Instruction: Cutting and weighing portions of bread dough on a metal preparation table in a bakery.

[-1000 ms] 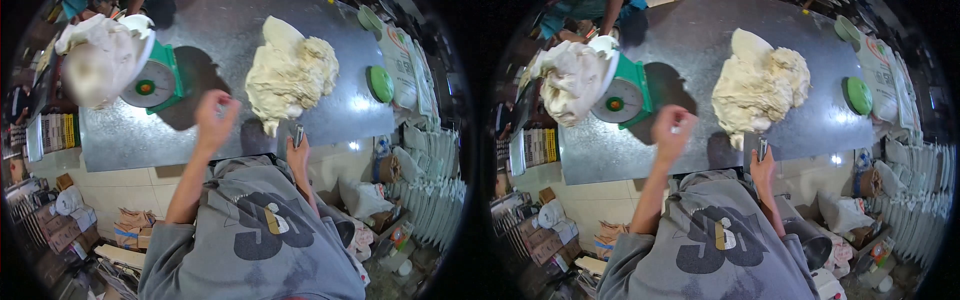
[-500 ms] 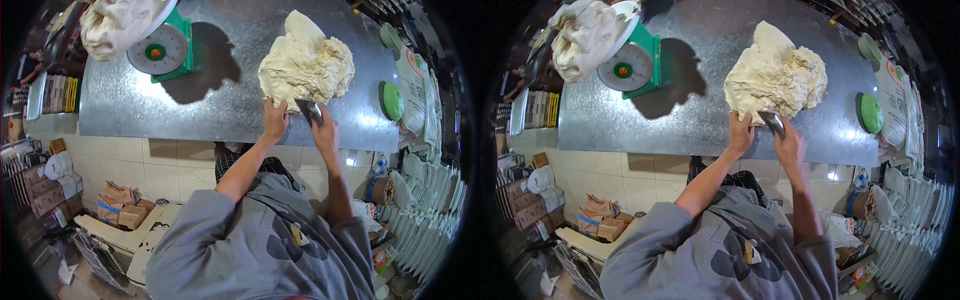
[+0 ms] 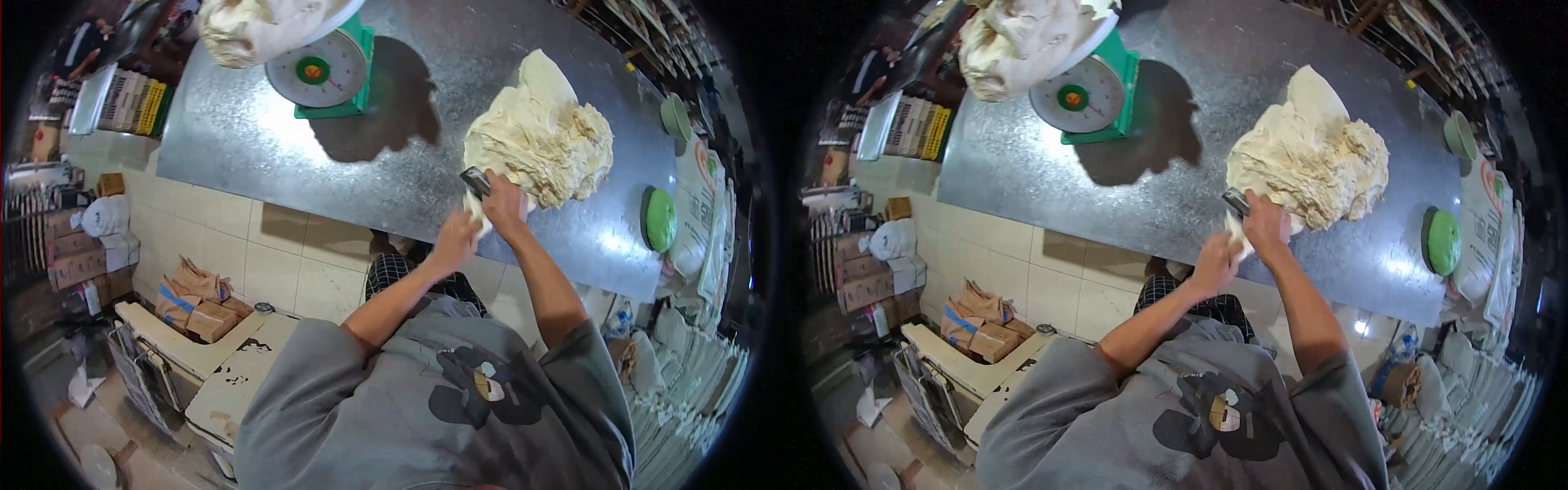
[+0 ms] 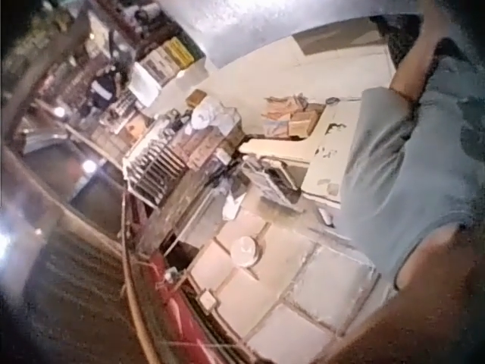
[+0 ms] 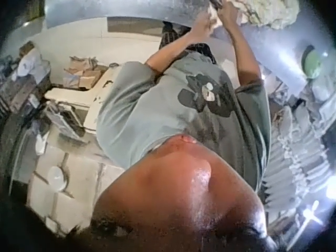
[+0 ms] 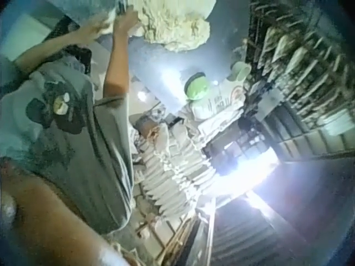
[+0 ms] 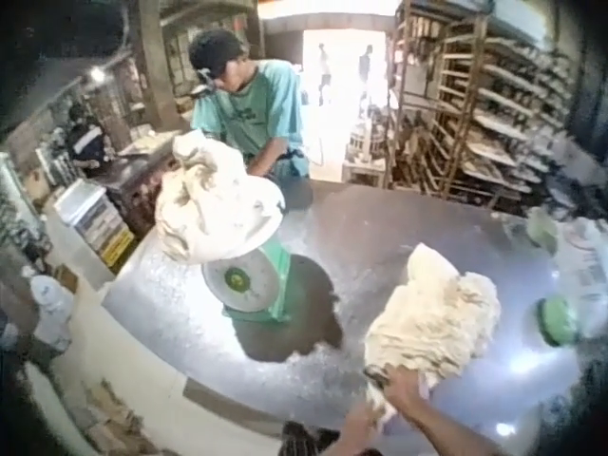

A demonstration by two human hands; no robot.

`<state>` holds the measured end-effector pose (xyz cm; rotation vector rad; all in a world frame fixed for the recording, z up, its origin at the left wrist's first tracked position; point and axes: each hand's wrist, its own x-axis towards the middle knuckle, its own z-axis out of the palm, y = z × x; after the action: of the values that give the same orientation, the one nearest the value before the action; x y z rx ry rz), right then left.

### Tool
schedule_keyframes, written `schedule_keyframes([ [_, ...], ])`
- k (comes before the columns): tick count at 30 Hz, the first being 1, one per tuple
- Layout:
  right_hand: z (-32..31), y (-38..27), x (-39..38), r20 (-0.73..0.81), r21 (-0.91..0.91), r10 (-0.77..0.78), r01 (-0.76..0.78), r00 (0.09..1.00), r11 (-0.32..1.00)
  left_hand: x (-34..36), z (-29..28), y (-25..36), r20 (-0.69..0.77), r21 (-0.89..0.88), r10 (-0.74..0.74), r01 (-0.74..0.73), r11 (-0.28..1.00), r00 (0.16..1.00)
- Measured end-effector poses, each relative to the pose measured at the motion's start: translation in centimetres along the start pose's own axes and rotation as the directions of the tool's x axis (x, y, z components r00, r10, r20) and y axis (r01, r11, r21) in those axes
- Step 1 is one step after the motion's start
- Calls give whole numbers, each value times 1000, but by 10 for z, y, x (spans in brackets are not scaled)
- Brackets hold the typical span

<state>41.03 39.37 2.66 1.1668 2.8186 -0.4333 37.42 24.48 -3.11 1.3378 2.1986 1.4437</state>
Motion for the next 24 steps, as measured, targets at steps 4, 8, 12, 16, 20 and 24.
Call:
schedule_keyframes([
  [4, -20, 0, 11, 75, 103, 12, -20, 997, 995, -38, -48, 11, 271, -56, -30, 47, 997, 962],
  [8, -16, 4, -34, -139, 347, 232, -172, 963, 922, 1, -129, 11, 167, -188, -301, 330, 925, 939],
  [12, -6, 8, -110, -94, 624, 408, -266, 908, 735, 49, -214, 28, -120, -420, -241, 171, 891, 963],
  [16, 19, 8, -147, 0, 635, 535, -413, 845, 653, 137, -313, 62, -220, -606, -161, -5, 795, 962],
  [20, 17, -21, -132, -91, 673, 536, -345, 839, 654, 255, -406, 63, -435, -107, 321, -403, 909, 841],
  [24, 36, -35, -99, -114, 684, 553, -339, 825, 646, 361, -449, 67, -427, -115, 441, -532, 839, 789],
])
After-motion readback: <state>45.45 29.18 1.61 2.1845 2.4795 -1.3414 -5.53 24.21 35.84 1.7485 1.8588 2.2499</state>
